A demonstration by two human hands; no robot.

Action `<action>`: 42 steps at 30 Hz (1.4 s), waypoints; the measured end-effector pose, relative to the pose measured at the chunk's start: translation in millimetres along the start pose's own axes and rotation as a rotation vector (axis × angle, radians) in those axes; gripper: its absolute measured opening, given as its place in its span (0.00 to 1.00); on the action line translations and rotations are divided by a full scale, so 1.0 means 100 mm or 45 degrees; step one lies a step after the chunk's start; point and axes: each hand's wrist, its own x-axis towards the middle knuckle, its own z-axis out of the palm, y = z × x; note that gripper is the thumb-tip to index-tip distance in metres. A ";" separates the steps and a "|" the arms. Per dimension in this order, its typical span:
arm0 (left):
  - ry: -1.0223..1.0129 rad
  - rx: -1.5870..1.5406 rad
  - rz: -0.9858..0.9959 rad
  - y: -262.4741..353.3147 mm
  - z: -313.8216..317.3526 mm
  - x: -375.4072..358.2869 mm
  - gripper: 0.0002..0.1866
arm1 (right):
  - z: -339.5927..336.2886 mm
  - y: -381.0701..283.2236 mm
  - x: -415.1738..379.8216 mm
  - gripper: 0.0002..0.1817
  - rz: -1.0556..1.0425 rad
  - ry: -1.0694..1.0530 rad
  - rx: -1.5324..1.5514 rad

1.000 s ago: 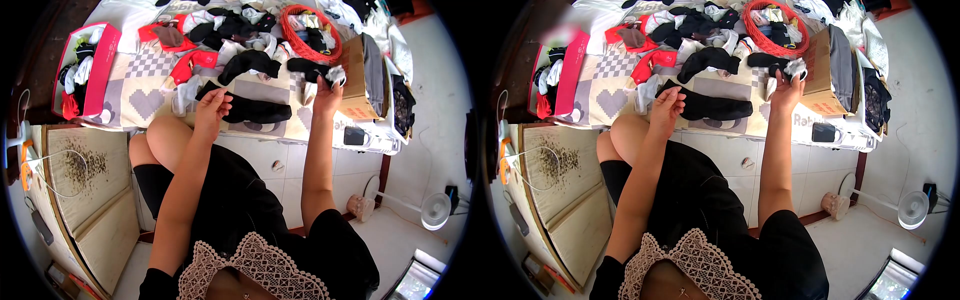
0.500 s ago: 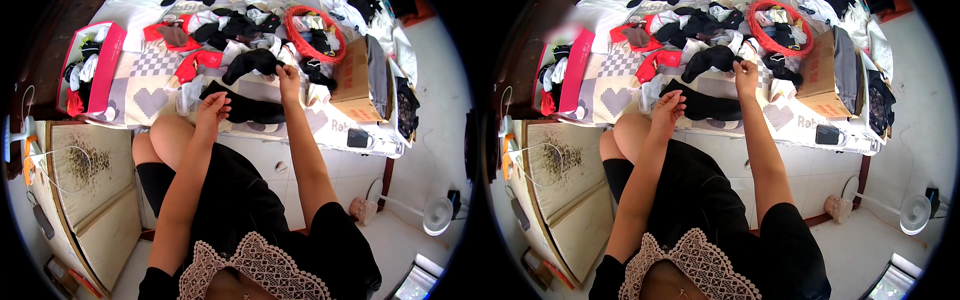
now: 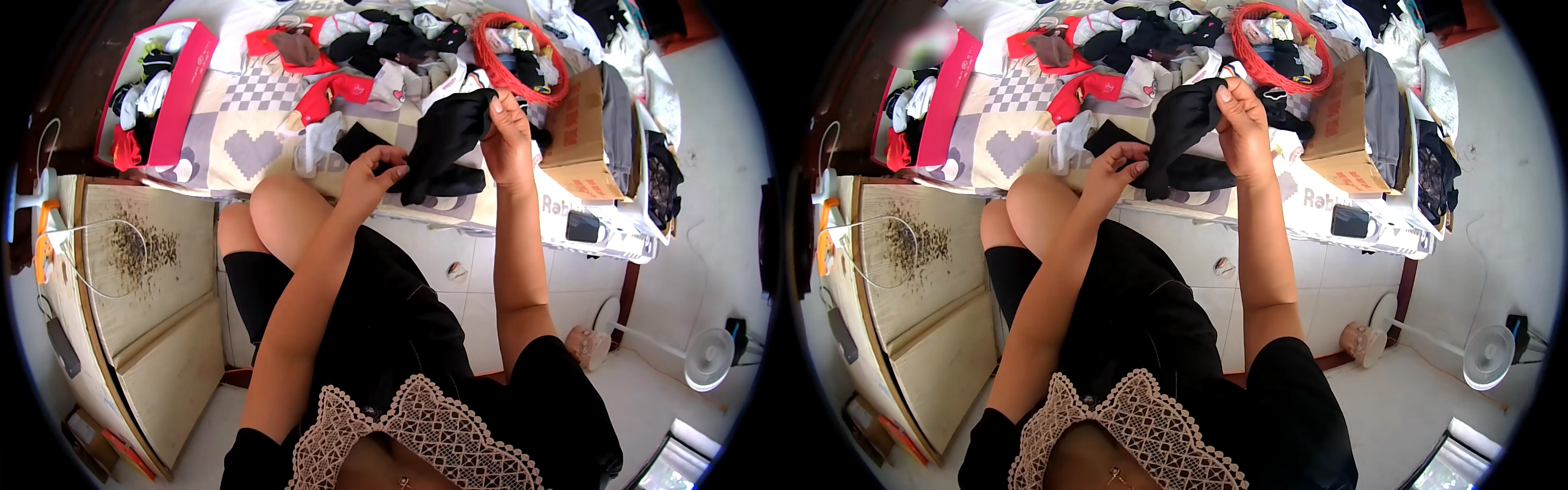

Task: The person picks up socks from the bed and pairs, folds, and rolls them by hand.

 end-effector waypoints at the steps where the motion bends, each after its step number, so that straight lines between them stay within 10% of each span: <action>1: -0.222 -0.272 -0.191 0.00 -0.02 0.00 0.22 | -0.04 0.01 0.00 0.06 0.001 -0.003 0.001; 9: 0.273 -0.452 -0.064 0.01 0.05 0.01 0.21 | -0.08 -0.15 -0.02 0.06 -0.053 0.049 0.032; 17: 0.697 -0.556 -0.403 -0.13 -0.17 -0.03 0.16 | -0.86 -0.19 -0.01 0.05 -0.517 0.843 -0.128; 20: 0.842 -0.549 -0.370 -0.14 -0.20 -0.03 0.16 | -1.07 0.00 -0.11 0.12 -0.179 1.265 -0.594; 23: 0.939 -0.428 -0.343 -0.14 -0.23 0.01 0.17 | -1.34 0.40 -0.28 0.30 0.273 1.094 -1.189; 29: 0.872 -0.554 -0.196 -0.02 -0.54 0.25 0.20 | -1.34 0.91 -0.60 0.31 0.323 1.006 -1.752; 33: 0.953 -0.586 0.147 -0.06 -0.49 0.41 0.16 | -1.21 0.76 -0.64 0.21 0.217 0.993 -2.071; 42: 0.913 0.330 -0.420 -0.33 -0.45 0.24 0.23 | -0.73 0.88 -0.65 0.17 -0.452 0.837 -2.087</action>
